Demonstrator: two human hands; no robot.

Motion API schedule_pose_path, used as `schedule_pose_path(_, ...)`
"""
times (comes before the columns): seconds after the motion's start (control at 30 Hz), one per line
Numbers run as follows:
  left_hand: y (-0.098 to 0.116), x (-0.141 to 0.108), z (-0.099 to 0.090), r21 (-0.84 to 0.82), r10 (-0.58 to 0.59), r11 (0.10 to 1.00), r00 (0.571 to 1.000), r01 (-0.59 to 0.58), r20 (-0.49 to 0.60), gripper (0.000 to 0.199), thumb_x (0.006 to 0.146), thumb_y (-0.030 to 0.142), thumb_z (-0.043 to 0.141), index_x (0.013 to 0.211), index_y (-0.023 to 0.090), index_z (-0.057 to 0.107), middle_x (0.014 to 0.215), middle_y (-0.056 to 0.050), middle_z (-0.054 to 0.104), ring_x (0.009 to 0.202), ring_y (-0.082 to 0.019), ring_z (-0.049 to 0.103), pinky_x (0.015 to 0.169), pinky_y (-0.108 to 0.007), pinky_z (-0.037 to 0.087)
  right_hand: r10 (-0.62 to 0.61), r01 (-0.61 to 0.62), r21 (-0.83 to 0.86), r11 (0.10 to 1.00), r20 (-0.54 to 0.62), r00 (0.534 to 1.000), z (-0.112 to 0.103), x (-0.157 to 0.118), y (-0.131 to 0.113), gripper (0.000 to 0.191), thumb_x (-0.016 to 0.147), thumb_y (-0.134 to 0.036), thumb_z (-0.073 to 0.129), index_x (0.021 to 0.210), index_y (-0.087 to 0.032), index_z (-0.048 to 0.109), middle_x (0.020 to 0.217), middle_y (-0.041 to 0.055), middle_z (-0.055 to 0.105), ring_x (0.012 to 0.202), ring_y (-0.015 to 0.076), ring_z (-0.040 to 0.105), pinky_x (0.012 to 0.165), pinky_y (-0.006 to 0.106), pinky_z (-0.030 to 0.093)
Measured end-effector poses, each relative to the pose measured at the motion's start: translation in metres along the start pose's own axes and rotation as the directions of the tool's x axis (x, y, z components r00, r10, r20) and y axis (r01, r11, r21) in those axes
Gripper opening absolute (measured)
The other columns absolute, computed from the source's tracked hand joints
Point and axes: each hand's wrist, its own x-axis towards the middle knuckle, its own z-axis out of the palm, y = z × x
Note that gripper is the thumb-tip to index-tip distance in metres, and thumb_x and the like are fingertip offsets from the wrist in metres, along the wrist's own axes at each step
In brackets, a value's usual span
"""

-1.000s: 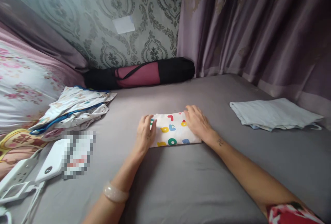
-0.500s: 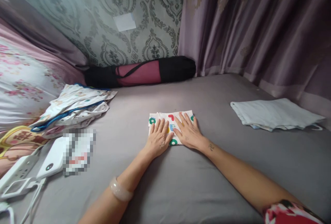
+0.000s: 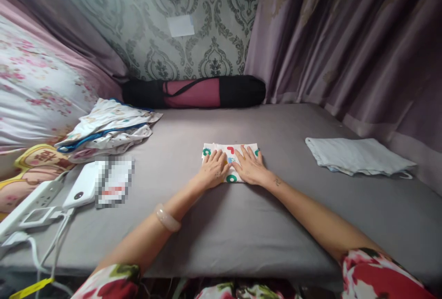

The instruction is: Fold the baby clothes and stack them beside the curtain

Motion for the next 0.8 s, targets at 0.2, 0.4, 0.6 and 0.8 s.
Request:
schedule_pose_path(0.2,0.005,0.009,-0.012,0.058,-0.021,0.998,0.997,0.026,-0.071,0.048,0.097,0.027,0.030,0.142,0.012,0.039,0.152,-0.015,0.039,0.144,-0.028,0.028,0.116,-0.050,0.025,-0.096,0.088,-0.049,0.995,-0.170,0.981,-0.003,0.005,-0.019,0.057,0.099,-0.032,0.022,0.150,-0.009,0.033,0.159,0.0174,0.022,0.147,0.0288,0.018,0.117,0.055,0.007)
schedule_pose_path(0.4,0.001,0.020,-0.003,0.101,-0.036,0.994,0.996,0.044,-0.077,0.051,0.095,0.020,0.032,0.144,0.012,0.038,0.153,-0.012,0.038,0.145,-0.027,0.027,0.118,-0.048,0.023,-0.139,0.128,-0.063,0.990,-0.215,0.967,0.003,0.018,-0.028,0.058,0.095,-0.025,0.025,0.148,-0.005,0.035,0.158,0.0152,0.024,0.146,0.0266,0.020,0.118,0.053,0.007)
schedule_pose_path(0.6,-0.010,0.028,0.018,0.131,-0.034,0.990,0.996,0.046,-0.088,0.050,0.099,0.029,0.026,0.143,0.011,0.042,0.152,-0.011,0.039,0.144,-0.028,0.029,0.118,-0.047,0.022,-0.126,0.123,-0.027,0.992,-0.176,0.976,0.018,0.029,-0.020,0.059,0.096,-0.027,0.022,0.149,-0.004,0.033,0.156,0.0129,0.032,0.145,0.0236,0.023,0.119,0.046,0.005)
schedule_pose_path(0.8,-0.010,0.029,0.020,0.134,-0.040,0.990,0.996,0.050,-0.078,0.051,0.100,0.030,0.024,0.145,0.012,0.039,0.152,-0.011,0.039,0.145,-0.027,0.027,0.118,-0.046,0.022,-0.117,0.117,-0.012,0.993,-0.183,0.976,0.022,0.029,-0.019,0.059,0.096,-0.028,0.021,0.149,-0.005,0.034,0.156,0.0125,0.032,0.145,0.0232,0.023,0.119,0.045,0.002)
